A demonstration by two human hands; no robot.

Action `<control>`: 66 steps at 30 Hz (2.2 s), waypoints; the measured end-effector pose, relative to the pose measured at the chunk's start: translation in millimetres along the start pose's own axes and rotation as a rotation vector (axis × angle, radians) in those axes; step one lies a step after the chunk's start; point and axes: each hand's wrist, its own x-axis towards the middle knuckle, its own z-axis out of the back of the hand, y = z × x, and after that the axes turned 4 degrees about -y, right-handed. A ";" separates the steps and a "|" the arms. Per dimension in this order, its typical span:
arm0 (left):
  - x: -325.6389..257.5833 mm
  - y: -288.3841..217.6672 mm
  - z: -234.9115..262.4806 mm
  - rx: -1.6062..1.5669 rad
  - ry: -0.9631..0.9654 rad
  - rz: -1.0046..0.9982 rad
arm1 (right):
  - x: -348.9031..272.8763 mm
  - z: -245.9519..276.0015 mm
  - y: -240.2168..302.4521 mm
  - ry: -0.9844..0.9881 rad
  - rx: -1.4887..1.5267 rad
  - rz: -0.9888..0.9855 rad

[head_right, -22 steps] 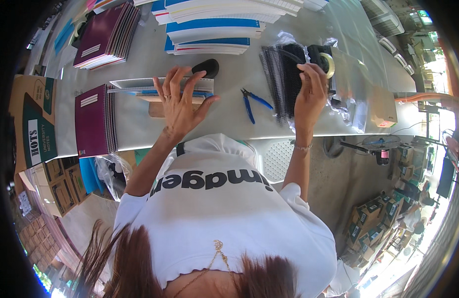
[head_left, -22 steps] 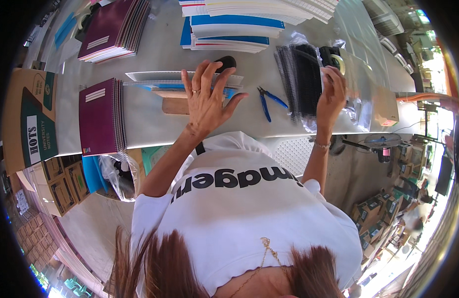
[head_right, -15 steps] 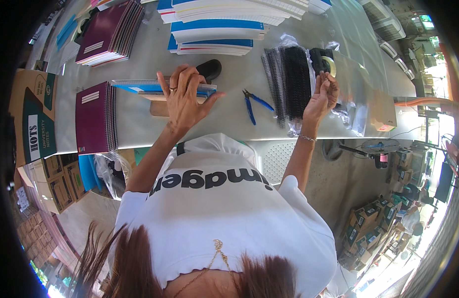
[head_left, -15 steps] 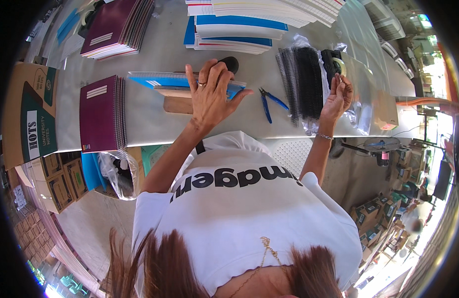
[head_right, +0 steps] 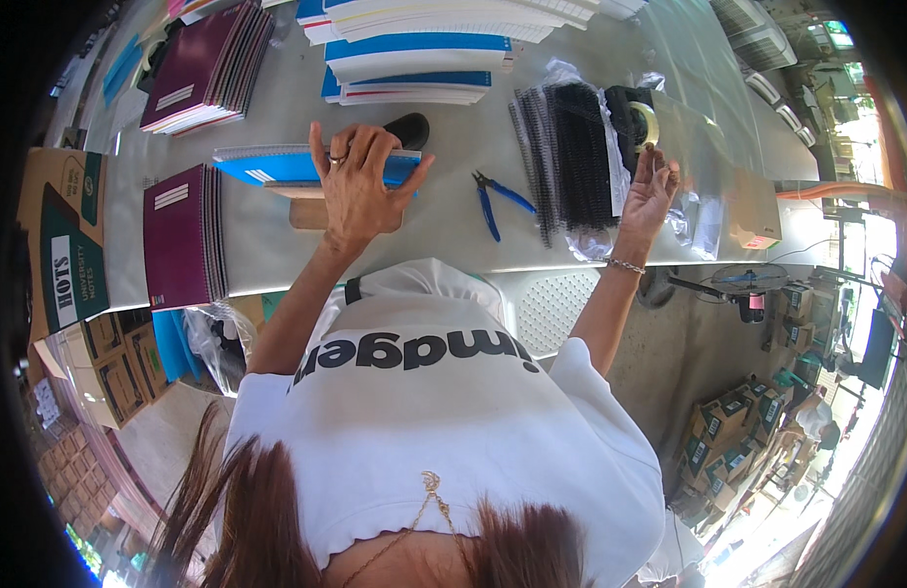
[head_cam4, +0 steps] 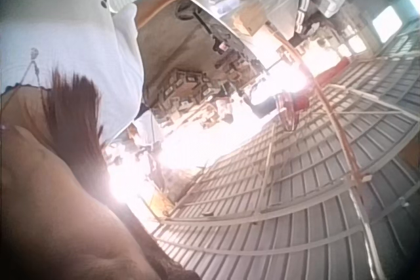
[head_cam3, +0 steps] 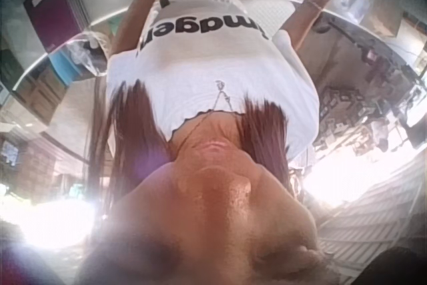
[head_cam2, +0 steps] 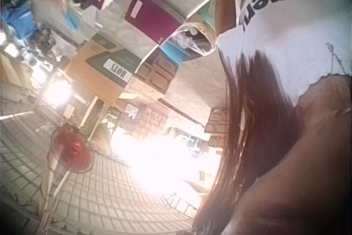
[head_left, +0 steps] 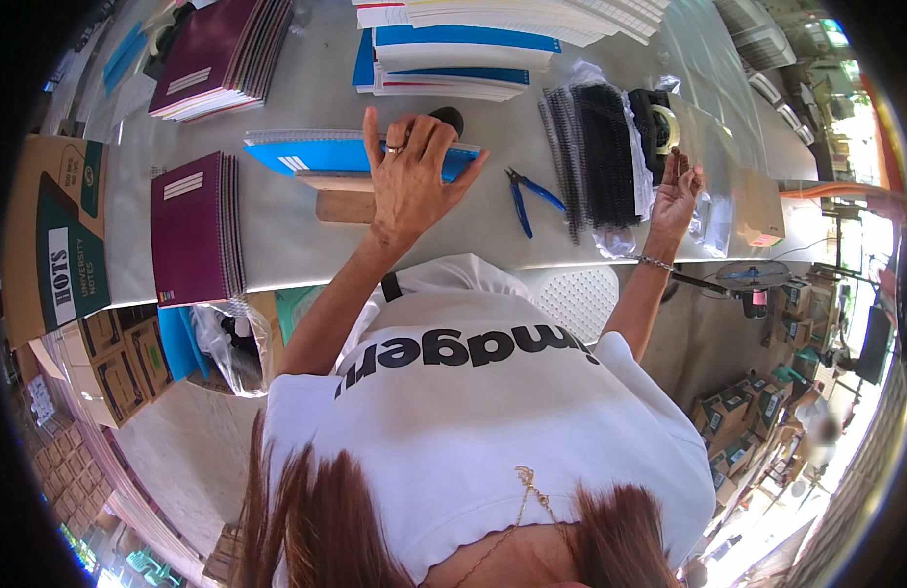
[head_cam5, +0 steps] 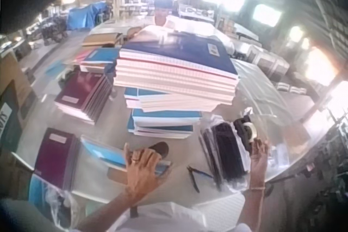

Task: The person places notebooks one at a time into a wooden jig, manually threads a plastic spiral binding through the pre-punched holes by rotating the coil, and trims the excess binding using blue pliers.

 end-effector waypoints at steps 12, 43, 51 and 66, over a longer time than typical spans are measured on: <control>3.1 1.7 -2.4 0.023 0.005 -0.017 | 2.7 15.3 -2.7 0.100 -0.032 0.038; 2.7 4.7 -4.8 0.031 -0.007 -0.043 | 23.2 2.4 -7.0 -0.054 -0.488 0.033; -0.5 5.7 -8.6 0.033 -0.013 -0.034 | 39.9 21.1 -14.0 0.082 0.033 0.035; -1.7 5.1 -6.6 0.029 -0.007 -0.030 | 45.8 -39.6 -26.9 0.121 -0.194 0.066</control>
